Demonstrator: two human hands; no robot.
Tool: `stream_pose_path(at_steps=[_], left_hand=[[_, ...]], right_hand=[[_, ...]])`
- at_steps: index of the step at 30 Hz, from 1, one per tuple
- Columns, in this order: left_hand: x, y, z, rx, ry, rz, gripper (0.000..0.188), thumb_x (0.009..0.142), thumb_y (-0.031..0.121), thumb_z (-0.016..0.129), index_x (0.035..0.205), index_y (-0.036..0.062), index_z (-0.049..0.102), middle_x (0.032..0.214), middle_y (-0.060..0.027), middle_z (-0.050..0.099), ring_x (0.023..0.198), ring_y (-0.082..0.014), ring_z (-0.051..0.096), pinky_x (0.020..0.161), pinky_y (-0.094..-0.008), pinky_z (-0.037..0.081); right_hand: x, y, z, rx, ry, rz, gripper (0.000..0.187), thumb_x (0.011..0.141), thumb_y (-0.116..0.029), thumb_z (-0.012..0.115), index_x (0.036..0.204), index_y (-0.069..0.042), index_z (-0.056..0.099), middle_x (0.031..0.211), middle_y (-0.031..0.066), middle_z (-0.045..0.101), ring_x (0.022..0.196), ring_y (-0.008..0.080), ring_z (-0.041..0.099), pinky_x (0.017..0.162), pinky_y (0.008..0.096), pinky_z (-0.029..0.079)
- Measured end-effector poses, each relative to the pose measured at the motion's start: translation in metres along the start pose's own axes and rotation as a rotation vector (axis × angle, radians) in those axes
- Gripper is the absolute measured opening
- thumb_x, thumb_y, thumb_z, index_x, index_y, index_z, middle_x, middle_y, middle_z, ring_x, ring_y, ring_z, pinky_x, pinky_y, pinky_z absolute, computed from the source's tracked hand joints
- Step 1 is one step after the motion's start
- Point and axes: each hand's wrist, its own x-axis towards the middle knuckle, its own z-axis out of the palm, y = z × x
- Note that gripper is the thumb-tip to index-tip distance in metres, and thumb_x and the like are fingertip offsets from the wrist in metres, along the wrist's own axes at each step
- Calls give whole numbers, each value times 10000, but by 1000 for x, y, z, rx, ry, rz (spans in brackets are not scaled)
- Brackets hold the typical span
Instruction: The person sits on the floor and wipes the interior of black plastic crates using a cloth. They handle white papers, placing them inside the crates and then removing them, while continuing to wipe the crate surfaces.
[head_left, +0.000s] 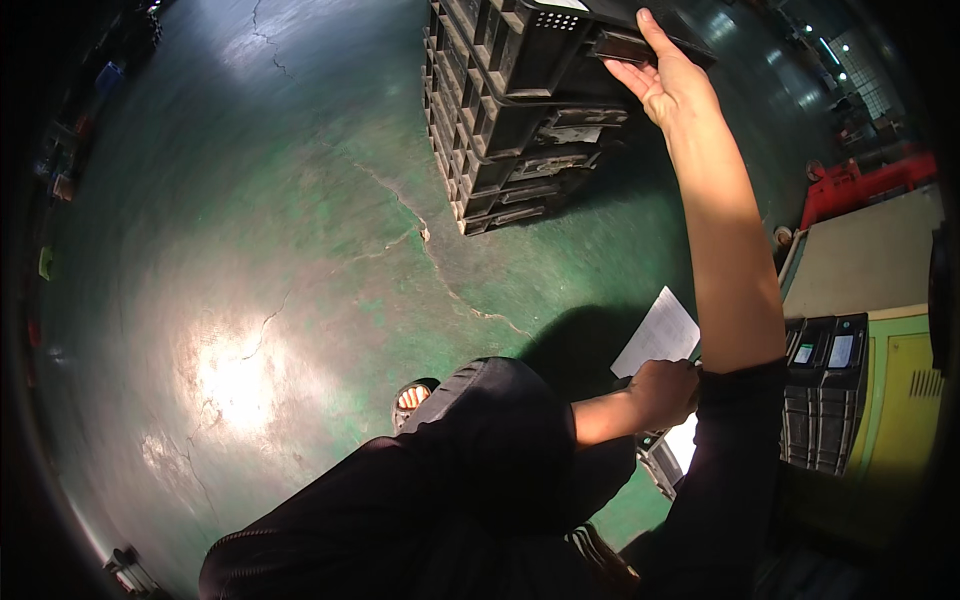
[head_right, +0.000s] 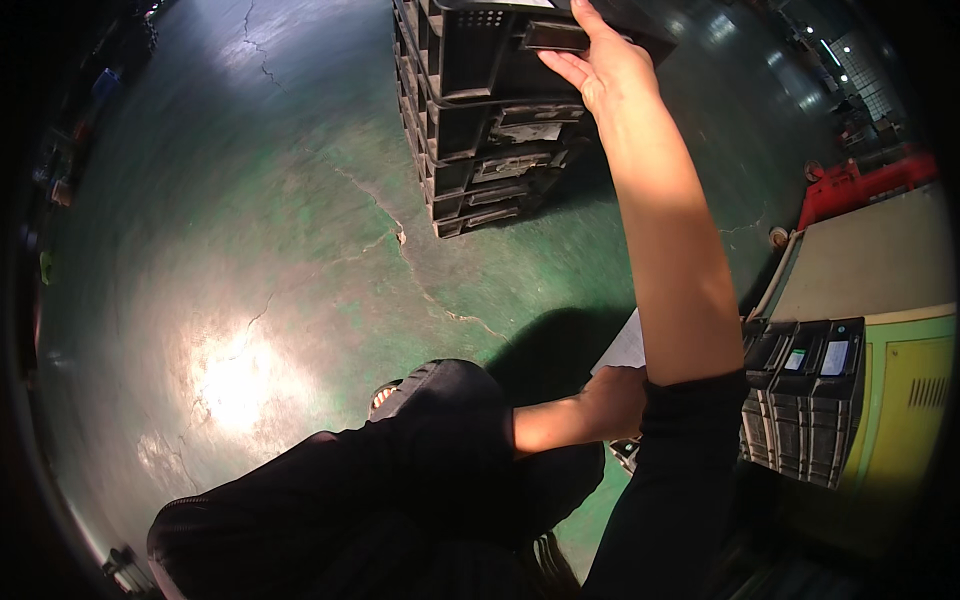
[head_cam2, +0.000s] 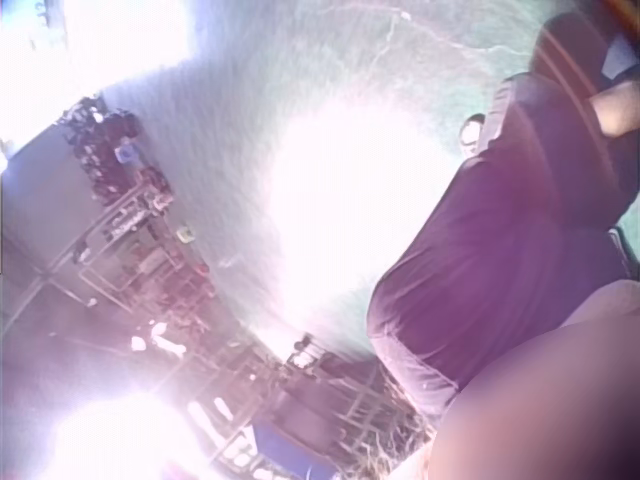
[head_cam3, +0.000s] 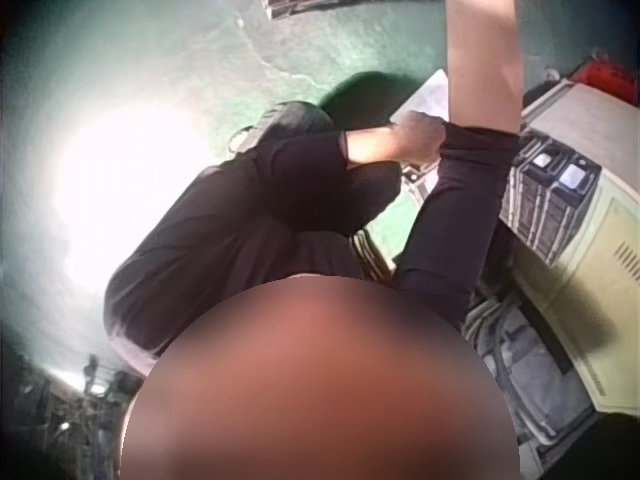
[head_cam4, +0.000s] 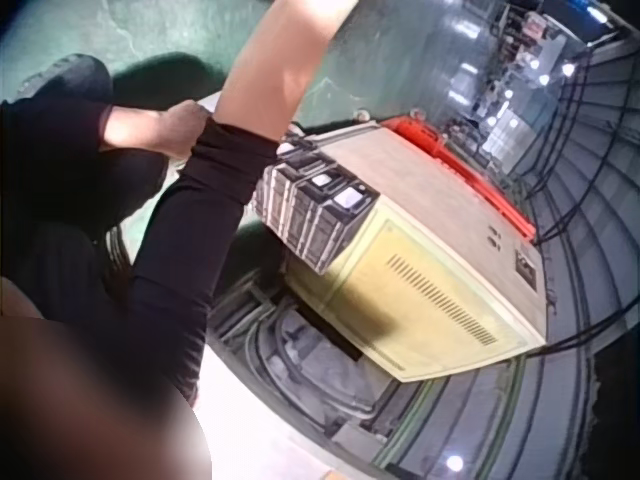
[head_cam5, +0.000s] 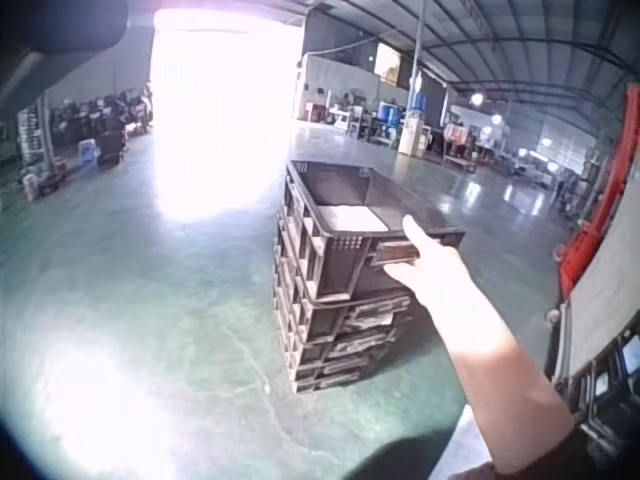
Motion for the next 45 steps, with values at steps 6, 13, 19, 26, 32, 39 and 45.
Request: stream_pose_path(at_steps=[6,13,19,26,32,39,45], left_hand=[[12,-22,47,-29,247,84,253,745,234,574,860,18,643,835,-153,628,760,-305,634,670,-392,502],[21,-30,73,-88,327,256,448,645,245,689,1061,118,582,953,-122,619,881,-290,606,756,-391,480],[27,-21,17,94,227,-135,218,762,205,541,932,82,603,744,-173,636,726,-361,623,693,-435,498],[41,-3,36,62,232,-94,243,786,231,548,921,36,600,753,-201,626,753,-382,609,702,-407,471],[53,1,46,-22,143,-124,223,800,242,550,845,27,593,767,-173,636,763,-338,617,714,-376,463],[60,11,56,-318,65,-147,151,869,162,556,886,19,602,737,-37,616,695,-99,565,665,-254,455],[47,19,25,-421,77,-183,170,889,189,559,931,30,605,760,-8,605,697,-63,547,646,-208,438]], right_hand=[[-26,4,-11,-1156,-141,-620,752,711,-253,741,1350,-104,374,966,177,643,845,265,638,791,310,492],[-26,11,-2,-552,29,-392,805,690,-248,774,1338,-122,311,1139,263,487,1002,429,551,799,478,498],[-97,-20,-72,-322,-229,42,771,760,-322,713,1296,20,276,1174,218,415,950,329,577,742,429,531],[-299,-22,-386,-728,172,204,485,878,-275,570,1308,-104,428,996,50,583,904,143,611,716,248,510],[-459,178,-568,-1611,233,1191,1079,530,-317,844,1407,-183,229,1437,106,272,1346,285,205,1024,648,192],[-499,288,-584,-1659,150,725,484,713,-287,716,1158,-201,547,1167,64,552,1178,259,448,943,531,356],[-471,165,-516,-1525,86,285,366,693,-203,713,1034,-138,595,909,88,648,851,295,619,739,410,466]])
